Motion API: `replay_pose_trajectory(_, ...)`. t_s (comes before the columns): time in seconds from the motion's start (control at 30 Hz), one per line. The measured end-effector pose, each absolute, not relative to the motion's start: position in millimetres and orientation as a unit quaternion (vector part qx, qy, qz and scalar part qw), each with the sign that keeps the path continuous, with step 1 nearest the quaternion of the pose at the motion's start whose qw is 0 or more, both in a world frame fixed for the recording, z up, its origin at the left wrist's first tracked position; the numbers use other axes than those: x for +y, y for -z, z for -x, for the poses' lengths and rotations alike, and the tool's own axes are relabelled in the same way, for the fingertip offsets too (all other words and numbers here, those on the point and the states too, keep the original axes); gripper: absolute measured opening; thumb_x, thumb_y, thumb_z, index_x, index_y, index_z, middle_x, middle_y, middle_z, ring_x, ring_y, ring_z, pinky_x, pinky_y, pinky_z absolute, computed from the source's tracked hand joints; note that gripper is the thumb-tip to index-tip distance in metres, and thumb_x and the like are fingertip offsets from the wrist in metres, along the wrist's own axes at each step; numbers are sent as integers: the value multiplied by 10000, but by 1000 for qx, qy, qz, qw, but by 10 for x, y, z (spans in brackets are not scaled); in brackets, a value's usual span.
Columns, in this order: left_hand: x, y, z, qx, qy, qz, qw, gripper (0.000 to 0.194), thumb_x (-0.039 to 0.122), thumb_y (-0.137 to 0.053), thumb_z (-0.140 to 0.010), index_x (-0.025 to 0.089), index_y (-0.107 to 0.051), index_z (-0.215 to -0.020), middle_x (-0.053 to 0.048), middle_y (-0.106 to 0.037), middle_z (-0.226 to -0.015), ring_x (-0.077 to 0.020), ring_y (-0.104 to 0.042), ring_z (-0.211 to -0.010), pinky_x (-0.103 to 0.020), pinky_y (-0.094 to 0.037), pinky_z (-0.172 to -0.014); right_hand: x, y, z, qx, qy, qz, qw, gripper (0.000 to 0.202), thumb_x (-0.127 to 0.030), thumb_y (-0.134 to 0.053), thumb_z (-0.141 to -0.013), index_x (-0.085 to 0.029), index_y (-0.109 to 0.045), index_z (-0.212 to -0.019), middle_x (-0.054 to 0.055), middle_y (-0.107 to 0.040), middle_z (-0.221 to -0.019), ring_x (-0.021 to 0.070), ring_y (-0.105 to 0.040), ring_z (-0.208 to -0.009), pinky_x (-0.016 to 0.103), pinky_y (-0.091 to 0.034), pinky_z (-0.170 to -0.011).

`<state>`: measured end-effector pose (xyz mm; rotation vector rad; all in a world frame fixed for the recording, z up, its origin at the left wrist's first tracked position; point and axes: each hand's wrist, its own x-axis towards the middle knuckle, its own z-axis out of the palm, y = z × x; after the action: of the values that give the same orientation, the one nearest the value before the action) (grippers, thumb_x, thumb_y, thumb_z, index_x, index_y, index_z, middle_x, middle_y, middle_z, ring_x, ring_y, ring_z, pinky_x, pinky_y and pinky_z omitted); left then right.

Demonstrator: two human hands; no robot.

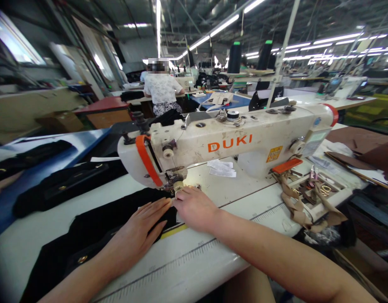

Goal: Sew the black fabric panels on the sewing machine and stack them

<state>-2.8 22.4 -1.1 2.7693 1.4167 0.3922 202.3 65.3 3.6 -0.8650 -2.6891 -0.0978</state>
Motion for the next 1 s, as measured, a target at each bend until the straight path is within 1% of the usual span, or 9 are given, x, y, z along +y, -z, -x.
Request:
replay_pose_trajectory(0.17,278,9,22,455,-129,-881,5,423,311,-386,-967,172,-529,-1339,-94,-573,-1364,-229,-516,-1267,-437,-395,-1087,678,-29,-2029,-940,39,303,151,127,-121,-529,-913,-126,-655,-905,69,-617,-865,200,-526,-848,319,-419,-795)
replay_pose_trajectory(0.37,311,21,31,454,-135,-881,8,428,301,-386,-966,141,-529,-1337,-118,-567,-1366,-249,-511,-1271,-467,-408,-1074,688,-44,-2024,-940,21,308,144,144,-126,-513,-923,-121,-657,-927,80,-620,-869,202,-524,-850,329,-420,-801)
replay_pose_trajectory(0.57,318,29,38,450,-150,-880,17,421,300,-400,-958,173,-531,-1338,-106,-566,-1370,-242,-515,-1266,-462,-395,-1081,699,-32,-2024,-940,20,306,147,157,-106,-497,-923,-114,-652,-944,83,-614,-885,201,-523,-841,328,-420,-798)
replay_pose_trajectory(1.0,409,55,43,463,-131,-877,-3,437,320,-372,-968,156,-519,-1346,-122,-553,-1382,-246,-505,-1281,-465,-397,-1082,706,11,-2033,-940,30,302,159,114,-115,-534,-902,-127,-647,-898,73,-614,-876,208,-514,-836,332,-410,-796)
